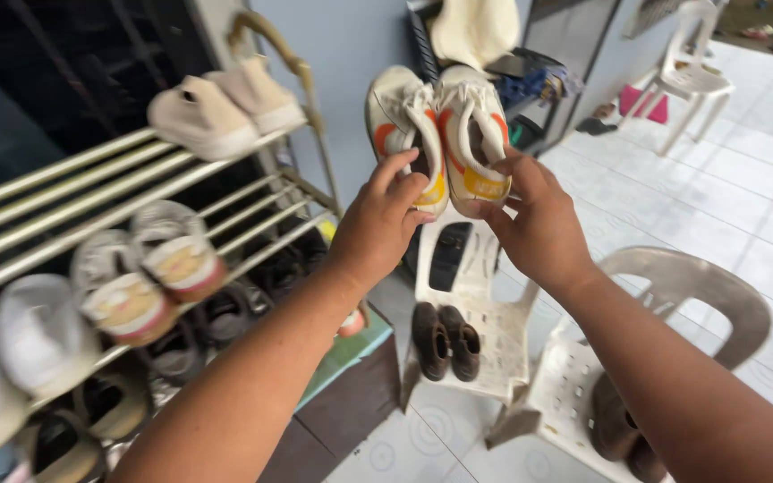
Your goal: The recorder is organizing various pairs of shoes by removing them from a shoe rack and placing them on plastic chairs.
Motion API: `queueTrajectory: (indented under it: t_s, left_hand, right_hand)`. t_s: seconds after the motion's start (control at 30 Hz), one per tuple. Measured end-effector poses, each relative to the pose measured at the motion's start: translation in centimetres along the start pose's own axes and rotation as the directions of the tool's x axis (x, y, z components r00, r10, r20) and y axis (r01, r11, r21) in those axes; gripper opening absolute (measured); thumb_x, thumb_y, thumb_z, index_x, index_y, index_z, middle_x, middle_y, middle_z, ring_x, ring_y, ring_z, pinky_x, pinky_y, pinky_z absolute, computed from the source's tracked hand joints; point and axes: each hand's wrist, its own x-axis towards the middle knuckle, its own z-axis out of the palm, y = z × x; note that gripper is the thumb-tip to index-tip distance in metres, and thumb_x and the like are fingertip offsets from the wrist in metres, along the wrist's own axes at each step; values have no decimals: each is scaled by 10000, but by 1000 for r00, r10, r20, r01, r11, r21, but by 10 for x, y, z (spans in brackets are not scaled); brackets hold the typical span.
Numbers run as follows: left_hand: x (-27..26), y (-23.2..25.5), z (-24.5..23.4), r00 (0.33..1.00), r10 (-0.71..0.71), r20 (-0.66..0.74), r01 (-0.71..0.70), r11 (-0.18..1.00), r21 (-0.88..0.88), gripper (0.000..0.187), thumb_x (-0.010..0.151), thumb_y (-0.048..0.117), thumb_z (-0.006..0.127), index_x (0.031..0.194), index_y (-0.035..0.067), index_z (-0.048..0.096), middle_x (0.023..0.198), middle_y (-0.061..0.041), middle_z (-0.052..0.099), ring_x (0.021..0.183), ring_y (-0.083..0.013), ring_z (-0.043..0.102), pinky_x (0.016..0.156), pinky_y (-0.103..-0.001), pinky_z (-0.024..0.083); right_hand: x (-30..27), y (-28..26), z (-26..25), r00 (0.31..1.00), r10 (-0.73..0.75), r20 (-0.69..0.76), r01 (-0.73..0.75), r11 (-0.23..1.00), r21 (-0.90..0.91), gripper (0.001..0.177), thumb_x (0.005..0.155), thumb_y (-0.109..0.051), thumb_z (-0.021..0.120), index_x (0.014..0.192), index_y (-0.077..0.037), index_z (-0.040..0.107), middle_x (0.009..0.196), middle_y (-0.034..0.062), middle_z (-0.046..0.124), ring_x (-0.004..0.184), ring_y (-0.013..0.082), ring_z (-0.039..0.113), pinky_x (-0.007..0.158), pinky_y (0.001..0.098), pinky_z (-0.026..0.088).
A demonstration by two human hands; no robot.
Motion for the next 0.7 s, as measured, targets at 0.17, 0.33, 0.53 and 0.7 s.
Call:
queueTrajectory:
  t_s: [0.17, 0.33, 0.53, 0.7]
  left_hand:
    - [-11, -17, 128, 993, -65, 101, 71, 996, -58, 304, 884, 8, 718, 1166, 85, 633, 1443, -135, 539, 1124, -337, 653, 900, -436, 564]
    - [-51, -24, 250, 989, -114, 90, 115, 993, -15, 293, 807, 44, 747, 1081, 128, 687, 1267, -111, 586, 1109, -359, 658, 893, -428, 555]
    - [-126, -34, 358, 800, -478, 363, 519, 855, -17, 135, 949, 136, 687, 1082, 150, 700, 1155, -94, 630, 1006, -302, 696, 829, -442, 561]
    - [-191, -46, 419, 735, -456, 502, 481, 872, 87, 199, 877, 104, 642, 1074, 89, 654, 1135, -124, 639, 919, -345, 695, 739, -468, 574]
  right_hand:
    - [-30, 116, -15, 990, 133, 45, -127, 985, -114, 394, 911, -130, 759, 1254, -49, 583, 1273, 217, 651, 1064, 345, 721, 839, 375, 625]
    - [-68, 223, -10, 884, 425, 194, -381, 896, -227, 394, 909, -192, 723, 1271, -102, 597, 1185, 209, 693, 1013, 341, 744, 832, 415, 596]
    - [-133, 330, 12, 666, 651, 365, -542, 758, -362, 333, 937, -231, 650, 1247, -129, 585, 1145, 163, 750, 1058, 329, 736, 896, 442, 574]
    - [-183, 399, 33, 634, 643, 430, -529, 766, -365, 311, 937, -231, 649, 1228, -126, 618, 1132, 154, 734, 1079, 363, 695, 933, 454, 538]
